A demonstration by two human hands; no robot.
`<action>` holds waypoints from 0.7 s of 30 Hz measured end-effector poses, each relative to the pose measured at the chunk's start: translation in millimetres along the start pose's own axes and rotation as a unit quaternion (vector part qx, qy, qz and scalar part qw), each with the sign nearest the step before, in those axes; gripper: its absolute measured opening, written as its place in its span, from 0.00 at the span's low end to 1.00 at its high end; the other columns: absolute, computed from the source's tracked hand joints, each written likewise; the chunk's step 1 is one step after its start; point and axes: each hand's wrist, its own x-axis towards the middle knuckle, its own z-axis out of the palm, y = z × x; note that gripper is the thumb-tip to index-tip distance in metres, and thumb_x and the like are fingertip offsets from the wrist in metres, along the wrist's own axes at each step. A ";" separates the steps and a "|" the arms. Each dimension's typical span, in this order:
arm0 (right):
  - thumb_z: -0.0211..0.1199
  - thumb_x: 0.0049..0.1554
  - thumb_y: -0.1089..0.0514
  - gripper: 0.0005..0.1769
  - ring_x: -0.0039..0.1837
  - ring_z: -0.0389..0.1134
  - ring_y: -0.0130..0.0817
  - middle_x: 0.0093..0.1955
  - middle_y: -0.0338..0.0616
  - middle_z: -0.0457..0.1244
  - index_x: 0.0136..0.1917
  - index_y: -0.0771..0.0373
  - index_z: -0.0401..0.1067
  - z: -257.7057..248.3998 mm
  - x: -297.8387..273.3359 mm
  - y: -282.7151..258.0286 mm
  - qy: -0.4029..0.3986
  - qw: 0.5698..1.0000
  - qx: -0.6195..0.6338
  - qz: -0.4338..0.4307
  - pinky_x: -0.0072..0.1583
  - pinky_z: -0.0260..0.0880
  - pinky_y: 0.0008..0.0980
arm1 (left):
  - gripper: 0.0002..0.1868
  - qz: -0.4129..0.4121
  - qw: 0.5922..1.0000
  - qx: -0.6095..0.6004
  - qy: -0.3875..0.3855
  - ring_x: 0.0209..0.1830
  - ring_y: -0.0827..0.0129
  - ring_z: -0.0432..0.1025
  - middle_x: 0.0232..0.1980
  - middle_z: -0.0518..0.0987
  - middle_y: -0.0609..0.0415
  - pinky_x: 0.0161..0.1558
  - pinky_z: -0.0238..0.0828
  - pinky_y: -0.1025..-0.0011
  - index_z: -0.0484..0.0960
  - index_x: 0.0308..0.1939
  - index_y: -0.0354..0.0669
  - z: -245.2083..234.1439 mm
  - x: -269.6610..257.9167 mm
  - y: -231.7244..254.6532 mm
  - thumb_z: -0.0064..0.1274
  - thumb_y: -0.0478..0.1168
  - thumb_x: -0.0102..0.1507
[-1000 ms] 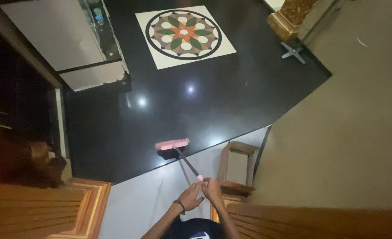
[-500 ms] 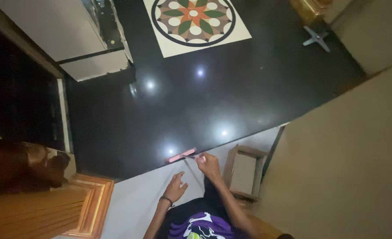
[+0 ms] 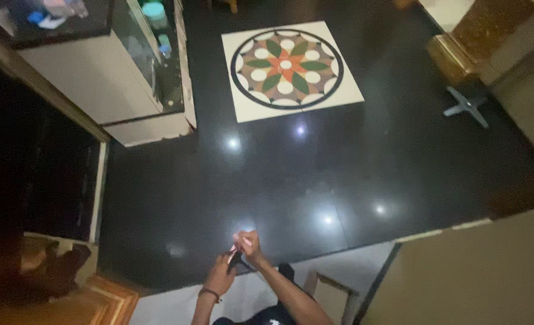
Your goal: The person sweeps the floor using a pink broom, moving through a hallway and into another room with a patterned floor.
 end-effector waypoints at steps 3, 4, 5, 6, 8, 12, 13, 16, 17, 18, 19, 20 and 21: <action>0.62 0.61 0.58 0.18 0.32 0.63 0.27 0.28 0.42 0.63 0.31 0.66 0.73 -35.0 20.1 -4.5 -0.148 0.985 -0.080 -0.024 0.37 0.61 0.31 | 0.30 0.049 0.998 -0.028 0.000 0.63 0.38 0.67 0.62 0.70 0.34 0.61 0.66 0.51 0.67 0.67 0.37 11.1 17.5 27.8 0.55 0.40 0.62; 0.61 0.62 0.58 0.14 0.36 0.67 0.28 0.33 0.43 0.66 0.35 0.66 0.75 -47.3 25.3 -4.6 -0.191 0.976 -0.084 -0.058 0.41 0.65 0.31 | 0.31 0.076 0.996 -0.041 0.005 0.63 0.37 0.66 0.62 0.69 0.33 0.61 0.65 0.51 0.66 0.66 0.34 12.5 23.1 35.1 0.57 0.42 0.63; 0.60 0.62 0.59 0.12 0.40 0.70 0.29 0.38 0.45 0.69 0.40 0.67 0.77 -58.8 25.9 -3.8 -0.234 0.964 -0.089 -0.091 0.45 0.69 0.32 | 0.29 0.058 0.998 -0.038 0.000 0.63 0.40 0.67 0.62 0.71 0.36 0.62 0.66 0.53 0.68 0.65 0.37 14.0 24.7 40.7 0.56 0.42 0.63; 0.60 0.61 0.58 0.10 0.39 0.69 0.30 0.38 0.45 0.69 0.42 0.65 0.78 -68.7 22.6 -3.0 -0.258 0.958 -0.115 -0.050 0.44 0.69 0.32 | 0.27 0.041 0.999 -0.035 -0.006 0.63 0.43 0.69 0.62 0.72 0.39 0.62 0.67 0.55 0.71 0.64 0.40 13.5 21.6 44.9 0.56 0.43 0.62; 0.61 0.58 0.58 0.09 0.36 0.67 0.32 0.37 0.44 0.70 0.45 0.63 0.79 -94.0 32.6 -2.4 -0.308 0.936 -0.168 0.023 0.41 0.68 0.32 | 0.25 0.013 1.000 -0.018 -0.019 0.64 0.46 0.70 0.63 0.73 0.43 0.63 0.69 0.57 0.73 0.63 0.44 4.3 19.9 54.0 0.55 0.44 0.63; 0.63 0.58 0.58 0.10 0.49 0.74 0.40 0.47 0.51 0.73 0.48 0.64 0.81 -144.7 61.3 -5.1 -0.306 0.929 -0.179 -0.108 0.55 0.72 0.39 | 0.25 -0.061 0.997 0.024 -0.035 0.66 0.47 0.69 0.67 0.72 0.45 0.65 0.68 0.57 0.72 0.64 0.45 -7.2 19.1 54.0 0.54 0.47 0.65; 0.63 0.58 0.57 0.10 0.49 0.74 0.40 0.47 0.52 0.73 0.46 0.66 0.80 -163.6 63.4 -9.9 -0.302 0.933 -0.185 -0.064 0.54 0.72 0.38 | 0.26 -0.087 0.995 0.031 -0.037 0.66 0.47 0.69 0.68 0.71 0.45 0.65 0.68 0.57 0.72 0.65 0.45 -0.6 11.8 52.3 0.54 0.48 0.65; 0.59 0.58 0.54 0.15 0.50 0.75 0.39 0.48 0.50 0.73 0.48 0.66 0.80 -213.8 77.9 -25.0 -0.317 0.916 -0.235 0.076 0.55 0.75 0.36 | 0.26 -0.076 0.997 0.002 -0.019 0.66 0.49 0.70 0.69 0.70 0.44 0.65 0.67 0.57 0.71 0.65 0.43 8.3 4.4 33.3 0.51 0.48 0.66; 0.59 0.59 0.53 0.16 0.47 0.74 0.42 0.45 0.53 0.72 0.47 0.67 0.80 -227.2 84.2 -30.8 -0.334 0.899 -0.265 0.099 0.53 0.73 0.38 | 0.26 -0.079 0.997 0.008 -0.014 0.67 0.49 0.69 0.69 0.70 0.44 0.65 0.67 0.57 0.71 0.66 0.43 10.8 4.5 28.8 0.51 0.48 0.66; 0.59 0.60 0.52 0.17 0.44 0.73 0.46 0.41 0.56 0.71 0.47 0.67 0.81 -241.4 85.7 -38.2 -0.349 0.881 -0.295 0.122 0.52 0.72 0.41 | 0.27 -0.083 0.996 0.013 -0.010 0.67 0.48 0.69 0.70 0.69 0.44 0.65 0.68 0.57 0.71 0.66 0.43 14.1 2.1 26.1 0.51 0.49 0.65; 0.58 0.62 0.52 0.18 0.41 0.72 0.49 0.38 0.59 0.71 0.46 0.68 0.81 -251.6 93.7 -43.9 -0.363 0.861 -0.326 0.142 0.50 0.71 0.43 | 0.28 -0.084 0.996 0.019 -0.005 0.67 0.47 0.68 0.70 0.69 0.43 0.65 0.68 0.57 0.71 0.67 0.43 15.6 7.1 24.5 0.51 0.50 0.65; 0.59 0.60 0.52 0.18 0.45 0.73 0.48 0.41 0.58 0.72 0.45 0.68 0.80 -257.1 107.1 -46.7 -0.357 0.871 -0.320 0.103 0.53 0.72 0.43 | 0.28 -0.091 0.995 0.026 -0.015 0.68 0.48 0.68 0.71 0.68 0.45 0.66 0.68 0.57 0.71 0.67 0.44 18.2 15.7 25.0 0.50 0.50 0.65; 0.59 0.59 0.52 0.17 0.49 0.74 0.46 0.44 0.56 0.72 0.44 0.69 0.80 -257.9 114.3 -46.0 -0.352 0.880 -0.311 0.067 0.55 0.73 0.42 | 0.28 -0.102 0.994 0.034 -0.029 0.69 0.49 0.67 0.72 0.68 0.46 0.66 0.67 0.57 0.71 0.67 0.45 21.6 17.3 24.4 0.50 0.51 0.65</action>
